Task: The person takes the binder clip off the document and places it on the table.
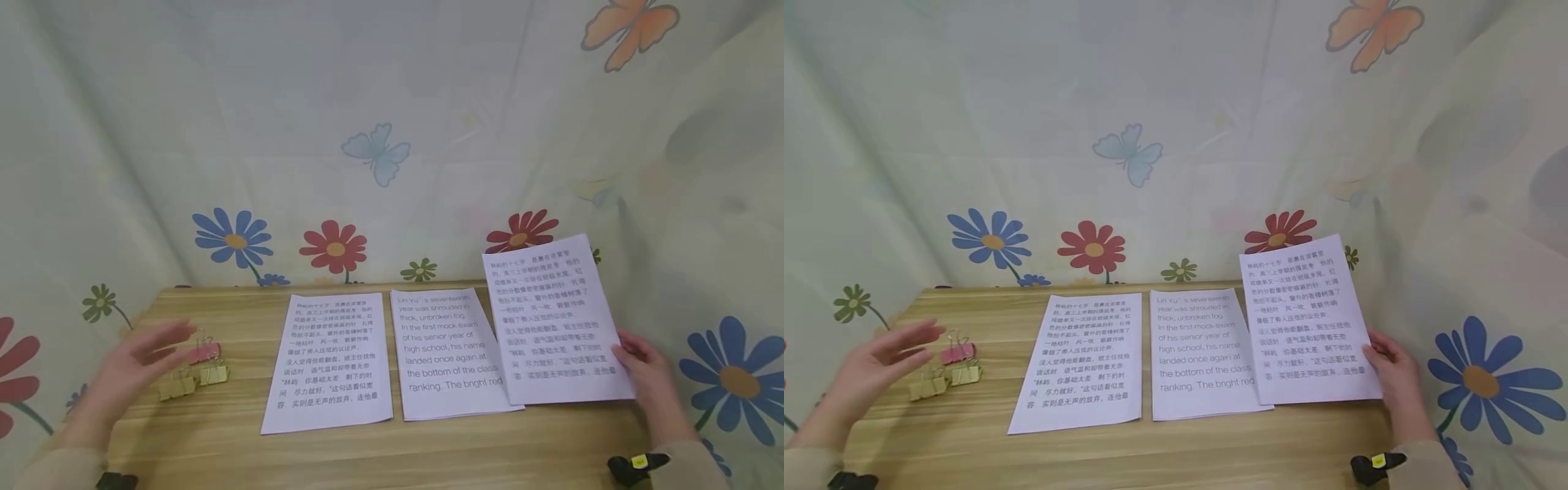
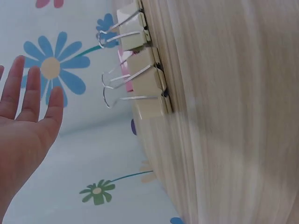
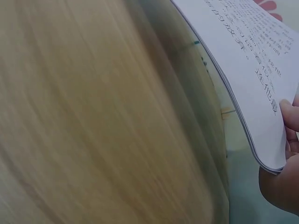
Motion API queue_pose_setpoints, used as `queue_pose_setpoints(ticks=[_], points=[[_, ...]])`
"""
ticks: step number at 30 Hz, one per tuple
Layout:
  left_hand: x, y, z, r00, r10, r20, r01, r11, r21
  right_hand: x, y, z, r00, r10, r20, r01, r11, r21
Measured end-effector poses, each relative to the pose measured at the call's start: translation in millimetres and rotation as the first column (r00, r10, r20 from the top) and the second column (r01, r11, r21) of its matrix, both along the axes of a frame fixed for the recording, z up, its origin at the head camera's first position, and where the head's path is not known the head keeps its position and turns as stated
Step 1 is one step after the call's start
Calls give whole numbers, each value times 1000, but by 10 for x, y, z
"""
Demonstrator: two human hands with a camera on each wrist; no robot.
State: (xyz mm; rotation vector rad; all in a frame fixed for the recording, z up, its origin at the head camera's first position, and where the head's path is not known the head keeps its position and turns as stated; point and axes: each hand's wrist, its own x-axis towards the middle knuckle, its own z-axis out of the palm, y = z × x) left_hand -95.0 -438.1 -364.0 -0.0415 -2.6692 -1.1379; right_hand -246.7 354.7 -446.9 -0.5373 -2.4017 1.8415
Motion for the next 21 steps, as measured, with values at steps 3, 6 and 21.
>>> queue_pose_setpoints(ticks=[3,6,21], points=[[-19,69,24,1000,-11,18,11,1000,-13,-31,64,-23,1000,-5,7,5,1000,15],[-38,153,36,1000,-21,22,21,1000,-4,-51,120,-38,1000,-2,14,1,999,52],[-135,472,-18,988,-145,-49,146,989,18,-176,187,-90,997,-30,69,18,985,169]])
